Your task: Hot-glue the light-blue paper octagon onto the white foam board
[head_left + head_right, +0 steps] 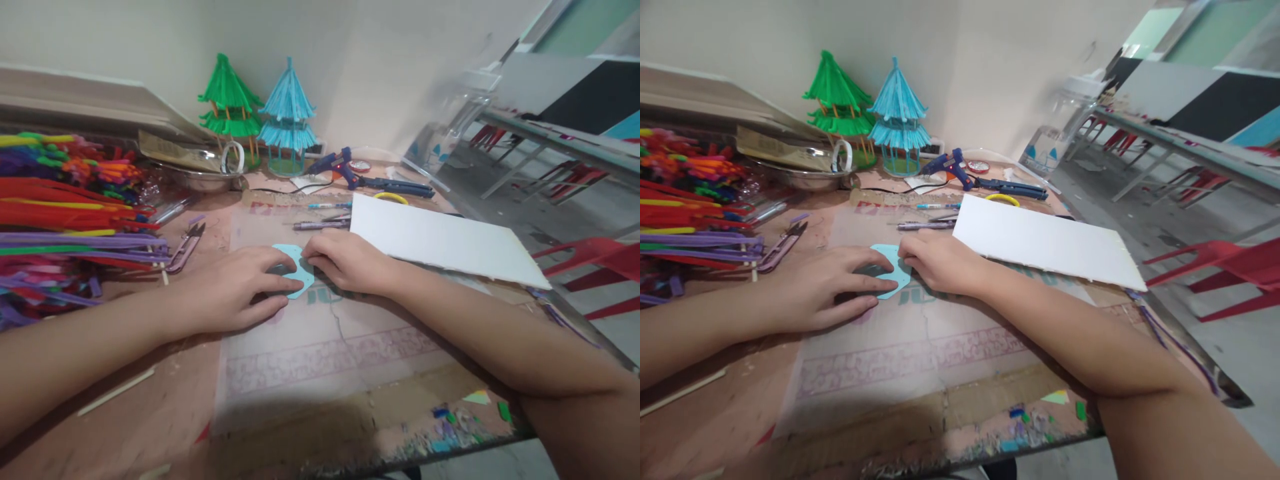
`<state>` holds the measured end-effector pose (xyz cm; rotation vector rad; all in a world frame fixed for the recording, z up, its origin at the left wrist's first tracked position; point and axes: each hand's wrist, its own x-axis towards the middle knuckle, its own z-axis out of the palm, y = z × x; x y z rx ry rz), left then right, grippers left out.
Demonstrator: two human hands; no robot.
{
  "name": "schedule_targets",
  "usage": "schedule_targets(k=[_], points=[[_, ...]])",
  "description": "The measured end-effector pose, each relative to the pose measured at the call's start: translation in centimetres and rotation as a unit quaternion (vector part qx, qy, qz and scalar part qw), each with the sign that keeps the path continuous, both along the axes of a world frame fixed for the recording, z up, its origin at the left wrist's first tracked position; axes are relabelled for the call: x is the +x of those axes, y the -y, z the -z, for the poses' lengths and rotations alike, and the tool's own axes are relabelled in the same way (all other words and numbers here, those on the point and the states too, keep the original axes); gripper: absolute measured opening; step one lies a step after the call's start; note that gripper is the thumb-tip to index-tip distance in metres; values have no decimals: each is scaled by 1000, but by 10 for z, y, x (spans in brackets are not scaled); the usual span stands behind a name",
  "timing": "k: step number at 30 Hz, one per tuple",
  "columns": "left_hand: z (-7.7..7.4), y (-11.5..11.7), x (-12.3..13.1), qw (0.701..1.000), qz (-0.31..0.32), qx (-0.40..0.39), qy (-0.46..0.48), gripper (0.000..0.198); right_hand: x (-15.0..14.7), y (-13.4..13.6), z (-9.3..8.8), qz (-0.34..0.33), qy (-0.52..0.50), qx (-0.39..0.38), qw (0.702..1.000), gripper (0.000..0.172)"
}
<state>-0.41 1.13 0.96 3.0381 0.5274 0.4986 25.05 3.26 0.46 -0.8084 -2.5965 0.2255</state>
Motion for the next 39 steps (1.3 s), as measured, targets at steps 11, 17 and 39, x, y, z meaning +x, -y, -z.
schedule_targets(k=[11,17,39], points=[[1,-2,-2,1000,3,-1,14,35,-1,5,1,-33,-36,-33,998,14],[1,-2,-2,1000,-5,-3,22,33,-3,8,1,-18,-36,-4,999,15],[3,1,-1,1000,-11,11,24,32,-9,13,3,-45,-40,-29,998,16]])
